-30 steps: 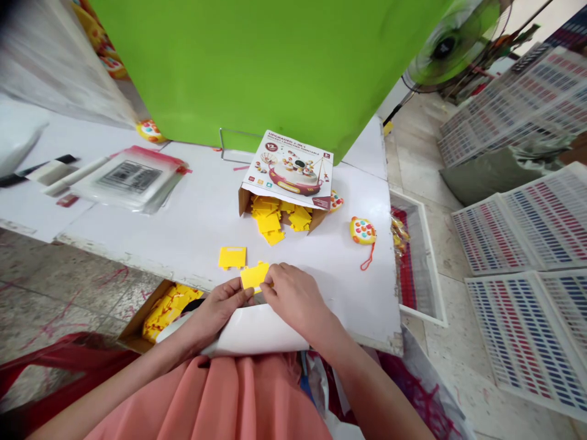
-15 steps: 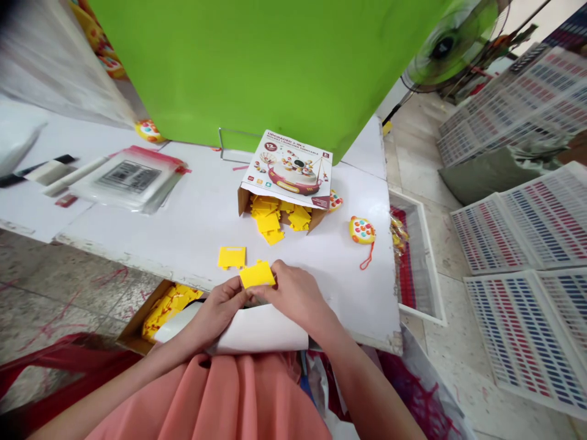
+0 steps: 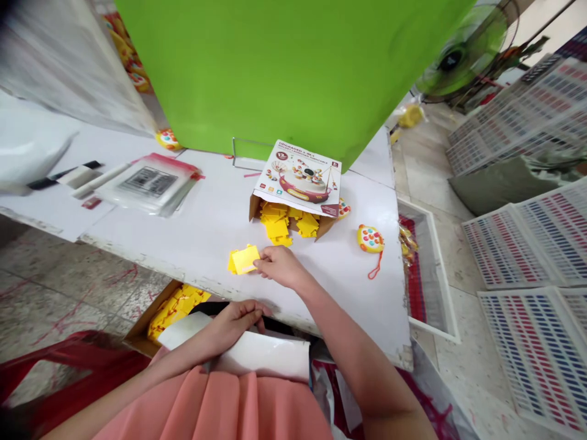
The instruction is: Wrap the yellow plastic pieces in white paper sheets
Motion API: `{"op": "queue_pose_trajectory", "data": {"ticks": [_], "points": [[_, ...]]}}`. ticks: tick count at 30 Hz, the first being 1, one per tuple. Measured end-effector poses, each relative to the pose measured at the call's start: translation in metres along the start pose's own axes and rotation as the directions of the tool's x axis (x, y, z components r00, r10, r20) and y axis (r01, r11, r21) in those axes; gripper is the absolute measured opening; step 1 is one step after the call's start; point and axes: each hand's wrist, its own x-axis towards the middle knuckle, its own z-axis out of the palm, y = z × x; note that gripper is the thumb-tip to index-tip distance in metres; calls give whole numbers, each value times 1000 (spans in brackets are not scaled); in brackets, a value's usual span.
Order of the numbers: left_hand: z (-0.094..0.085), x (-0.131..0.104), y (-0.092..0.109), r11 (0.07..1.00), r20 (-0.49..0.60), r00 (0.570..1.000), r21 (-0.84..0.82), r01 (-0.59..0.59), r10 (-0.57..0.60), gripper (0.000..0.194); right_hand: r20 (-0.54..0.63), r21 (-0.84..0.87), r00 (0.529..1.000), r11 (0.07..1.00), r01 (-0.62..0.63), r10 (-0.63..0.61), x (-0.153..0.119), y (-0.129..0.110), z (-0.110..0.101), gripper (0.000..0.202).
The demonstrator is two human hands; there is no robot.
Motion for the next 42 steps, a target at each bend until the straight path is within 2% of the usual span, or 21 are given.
{"op": "queue_pose_trajectory", "data": {"ticks": [2,4,6,7,8,10,12,15,18,20,22,23,25,27,29,33,37,39,42], "points": [[-1,-1,-4,1000,-2,1000,15,-3,3,29,-33,-50,999,999,-16,14,5,-7,7,15],[-3,-1,-7,1000,-8,1000,24,-16,16,29,-135,-156,991,987,-37,16,5,-13,11,23],[-4,-1,-8,999,-12,999,35,-32,32,29,-232,-351,969,936,-3,-83,4,-18,12,32],[-4,0,-8,998,-13,999,43,-38,38,28,-232,-462,956,885,52,-177,4,-20,12,38],[-4,0,-8,998,-10,999,52,-44,45,28,-191,-562,941,817,129,-280,5,-23,13,44],[-4,1,-7,996,5,998,71,-57,56,29,-34,-670,904,681,296,-426,10,-27,15,55],[-4,1,-5,994,17,998,86,-66,65,29,100,-706,879,589,392,-466,16,-30,17,52],[-4,-1,-4,992,-4,997,101,-71,72,30,148,-778,886,501,379,-440,19,-32,18,34],[-4,-3,-2,991,-25,997,113,-76,80,29,110,-834,895,449,320,-433,17,-39,17,34],[-3,-5,-2,989,-27,996,127,-79,83,29,93,-820,900,480,311,-425,18,-50,18,34],[-2,-6,-2,986,-31,995,136,-93,98,29,123,-746,894,553,370,-431,21,-68,24,33],[-2,-6,-3,986,-33,994,136,-101,107,28,157,-686,876,588,429,-456,23,-78,29,34],[-1,-6,-6,986,-35,993,133,-105,111,26,227,-544,802,611,575,-552,26,-96,41,37],[-1,-6,-8,985,-41,993,134,-105,111,25,216,-462,741,602,651,-636,25,-109,48,44],[-2,-8,-8,979,-74,987,156,-131,143,26,176,-450,731,607,655,-659,19,-113,45,46],[-5,-12,0,946,-200,941,233,-227,275,27,181,-470,811,675,569,-557,-15,-95,12,28],[-8,-12,18,903,-291,881,332,-272,372,26,125,-443,908,797,411,-399,-59,-65,-19,16],[-9,-10,26,895,-331,864,368,-252,379,28,94,-415,947,853,316,-306,-75,-53,-22,11],[-8,-4,32,891,-390,847,412,-191,362,29,69,-340,973,912,231,-221,-88,-39,-13,9]]}}
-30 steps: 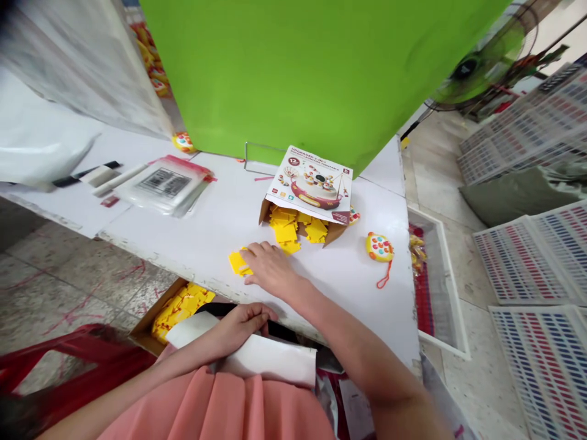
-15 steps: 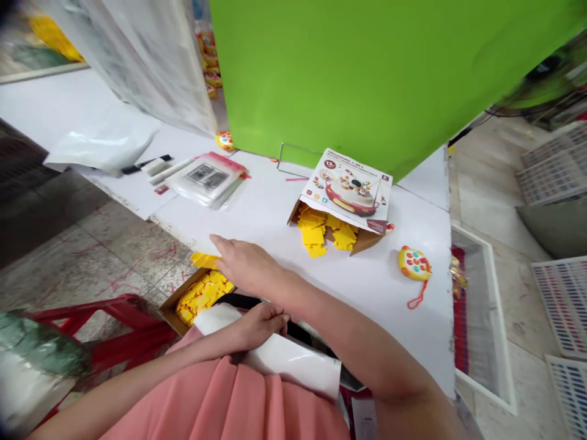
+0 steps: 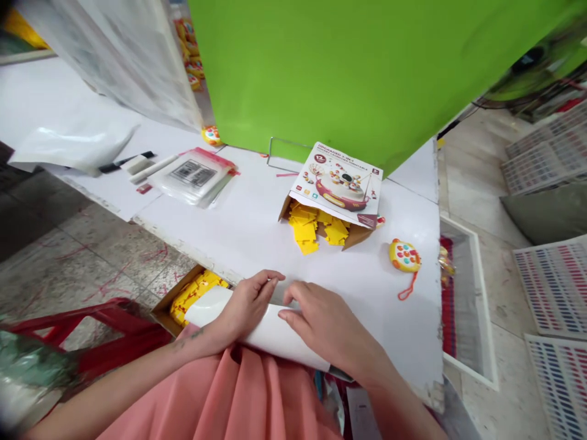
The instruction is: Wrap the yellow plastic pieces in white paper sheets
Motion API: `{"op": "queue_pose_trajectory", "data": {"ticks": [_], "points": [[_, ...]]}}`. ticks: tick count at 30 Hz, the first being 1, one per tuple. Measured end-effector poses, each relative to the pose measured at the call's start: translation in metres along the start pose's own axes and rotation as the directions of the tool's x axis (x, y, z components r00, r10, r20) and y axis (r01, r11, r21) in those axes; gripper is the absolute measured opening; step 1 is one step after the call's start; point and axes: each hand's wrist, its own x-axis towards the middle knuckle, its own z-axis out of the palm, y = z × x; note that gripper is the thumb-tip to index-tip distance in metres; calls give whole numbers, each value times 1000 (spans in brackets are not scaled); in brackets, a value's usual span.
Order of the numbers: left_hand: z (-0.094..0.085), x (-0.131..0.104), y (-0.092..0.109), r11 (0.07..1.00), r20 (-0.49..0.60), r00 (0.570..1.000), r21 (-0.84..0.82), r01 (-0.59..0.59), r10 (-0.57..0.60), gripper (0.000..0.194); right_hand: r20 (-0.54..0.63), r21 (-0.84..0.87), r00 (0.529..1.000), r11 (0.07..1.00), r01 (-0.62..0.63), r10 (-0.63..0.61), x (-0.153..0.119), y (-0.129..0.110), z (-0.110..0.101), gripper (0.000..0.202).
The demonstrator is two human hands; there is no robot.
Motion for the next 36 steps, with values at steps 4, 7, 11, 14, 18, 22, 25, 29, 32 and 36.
{"op": "queue_pose_trajectory", "data": {"ticks": [4,7,11,14,18,22,25,29,32,36], "points": [[0,5,2,998,43,999,57,-27,25,31,5,133,1000,991,-10,9,-4,10,14,14],[-8,5,3,973,190,980,206,-100,60,35,-35,166,999,986,-29,35,-6,22,12,17],[-18,8,2,888,292,944,379,-260,153,29,-77,166,996,985,-38,51,-11,39,6,17],[-20,9,0,884,326,937,393,-254,124,25,-107,160,992,986,-49,67,-11,46,11,17],[-20,10,-2,912,299,952,371,-174,60,26,-164,123,985,992,-40,60,-5,49,25,22],[-20,10,-5,946,261,965,311,-93,10,25,-262,-19,965,1000,2,-7,2,47,39,22],[-19,10,-8,953,230,973,299,-50,-21,26,-331,-127,943,992,-17,-26,4,43,49,22],[-17,9,-8,948,199,980,317,-36,-29,25,-393,-147,919,987,-66,3,3,36,60,20],[-16,9,-8,944,200,979,327,-39,-29,24,-417,-76,908,994,-80,41,2,31,64,12],[-16,10,-7,937,210,977,346,-45,-30,25,-437,18,896,996,-85,84,4,33,61,12]]}}
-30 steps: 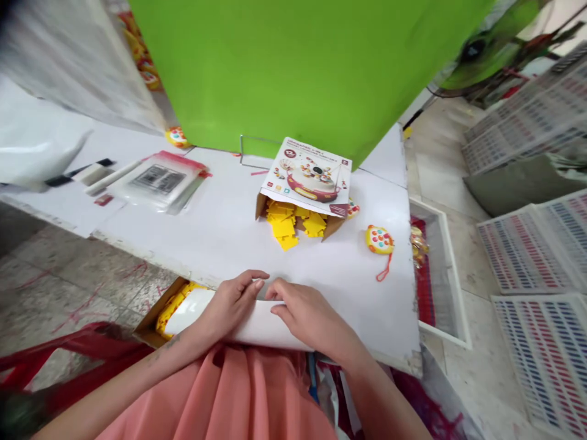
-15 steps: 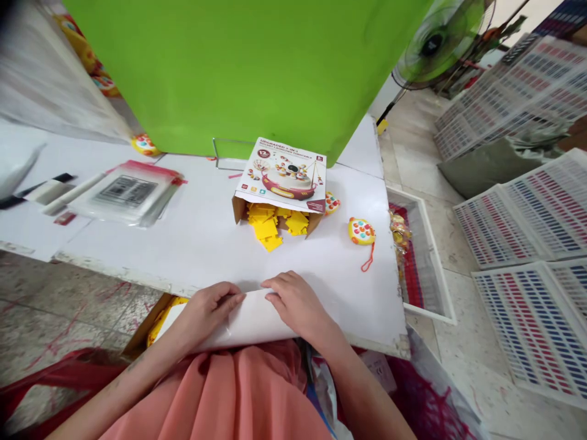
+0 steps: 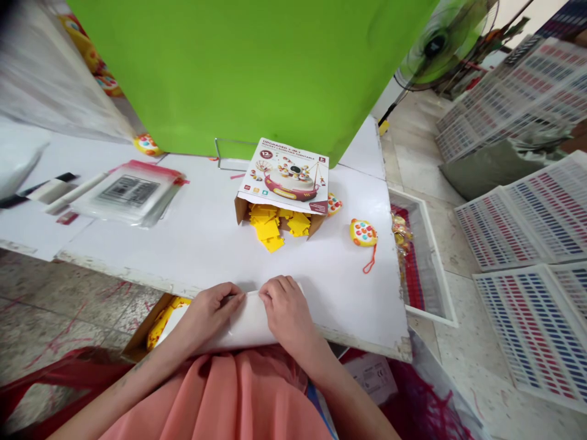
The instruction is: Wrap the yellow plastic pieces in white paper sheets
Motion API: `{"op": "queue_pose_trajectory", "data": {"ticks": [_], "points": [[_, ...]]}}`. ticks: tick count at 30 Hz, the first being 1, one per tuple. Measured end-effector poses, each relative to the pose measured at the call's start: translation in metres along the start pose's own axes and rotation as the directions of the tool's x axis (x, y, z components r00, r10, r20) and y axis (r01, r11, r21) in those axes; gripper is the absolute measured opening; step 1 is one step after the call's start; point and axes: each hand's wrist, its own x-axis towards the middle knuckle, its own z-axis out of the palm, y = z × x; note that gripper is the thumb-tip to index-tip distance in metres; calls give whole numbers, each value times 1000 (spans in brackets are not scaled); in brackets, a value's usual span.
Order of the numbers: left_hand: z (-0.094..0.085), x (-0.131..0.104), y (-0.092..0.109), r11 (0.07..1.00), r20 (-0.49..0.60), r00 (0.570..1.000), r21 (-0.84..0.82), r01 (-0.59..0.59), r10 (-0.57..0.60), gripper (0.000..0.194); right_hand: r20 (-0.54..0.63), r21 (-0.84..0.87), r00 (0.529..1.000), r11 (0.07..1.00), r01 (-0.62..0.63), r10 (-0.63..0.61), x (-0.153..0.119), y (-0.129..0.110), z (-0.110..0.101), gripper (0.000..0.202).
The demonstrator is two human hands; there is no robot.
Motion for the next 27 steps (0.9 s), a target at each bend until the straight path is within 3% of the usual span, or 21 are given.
{"op": "queue_pose_trajectory", "data": {"ticks": [4,10,14,20,24,27], "points": [[0,1,0,1000,16,1000,13,-9,9,25,-110,-16,994,1000,-6,4,23,12,-3,15],[2,3,-2,995,17,999,89,-35,33,25,-169,-208,986,978,-25,-11,86,30,7,60],[3,3,-4,995,21,999,100,-26,24,25,-182,-281,983,956,-86,35,108,34,21,67],[2,1,-4,999,21,999,20,-35,34,30,-161,-213,987,976,-39,5,98,33,20,64],[0,-1,-5,983,-41,999,-182,10,-17,36,-155,-48,988,999,12,-19,72,15,1,71],[2,1,-6,925,-29,999,-380,32,-46,44,-100,36,992,996,85,-81,45,-3,-9,72]]}}
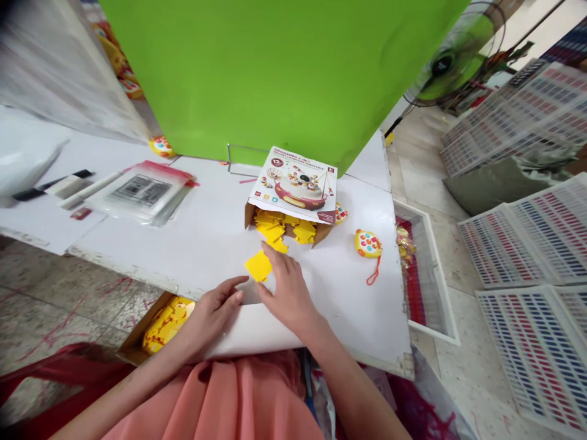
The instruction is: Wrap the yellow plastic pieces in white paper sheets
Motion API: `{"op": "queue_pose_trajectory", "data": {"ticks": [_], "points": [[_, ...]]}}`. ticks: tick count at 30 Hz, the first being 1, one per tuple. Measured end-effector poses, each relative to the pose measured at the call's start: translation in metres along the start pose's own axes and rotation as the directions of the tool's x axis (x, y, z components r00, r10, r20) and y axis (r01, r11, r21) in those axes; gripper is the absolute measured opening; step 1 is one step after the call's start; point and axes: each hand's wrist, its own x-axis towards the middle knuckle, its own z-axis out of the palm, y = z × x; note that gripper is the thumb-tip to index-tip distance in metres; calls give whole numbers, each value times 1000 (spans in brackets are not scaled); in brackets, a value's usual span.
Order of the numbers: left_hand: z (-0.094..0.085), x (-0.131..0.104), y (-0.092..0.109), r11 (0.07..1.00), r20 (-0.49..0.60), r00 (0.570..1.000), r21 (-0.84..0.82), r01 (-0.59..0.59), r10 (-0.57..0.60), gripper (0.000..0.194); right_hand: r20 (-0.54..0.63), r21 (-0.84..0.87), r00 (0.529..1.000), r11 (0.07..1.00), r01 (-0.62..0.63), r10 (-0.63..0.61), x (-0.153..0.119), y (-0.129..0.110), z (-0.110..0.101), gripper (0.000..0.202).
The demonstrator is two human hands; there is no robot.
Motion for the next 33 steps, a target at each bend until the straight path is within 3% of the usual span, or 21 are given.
{"op": "queue_pose_trajectory", "data": {"ticks": [5,8,11,13,17,24,33], "points": [[7,2,-6,899,141,990,-433,69,-8,48,88,49,995,998,46,-51,-29,-17,-4,67],[9,3,-9,842,200,979,-524,132,-29,46,91,145,996,989,-2,-11,-32,-14,-7,59],[10,3,-9,810,227,974,-570,141,-10,41,40,227,995,969,-97,91,-27,-8,-13,31],[10,3,-7,808,224,975,-576,124,11,39,52,244,986,956,-165,157,-21,-7,-17,16],[11,0,-4,849,208,978,-519,98,15,37,218,148,958,964,-221,187,-9,-12,-26,11],[12,-5,-4,953,141,988,-303,-13,59,33,428,-131,898,990,-48,100,8,-22,-40,9],[14,-6,-10,975,142,986,-213,-56,88,33,600,-298,798,943,151,62,22,-28,-46,12]]}}
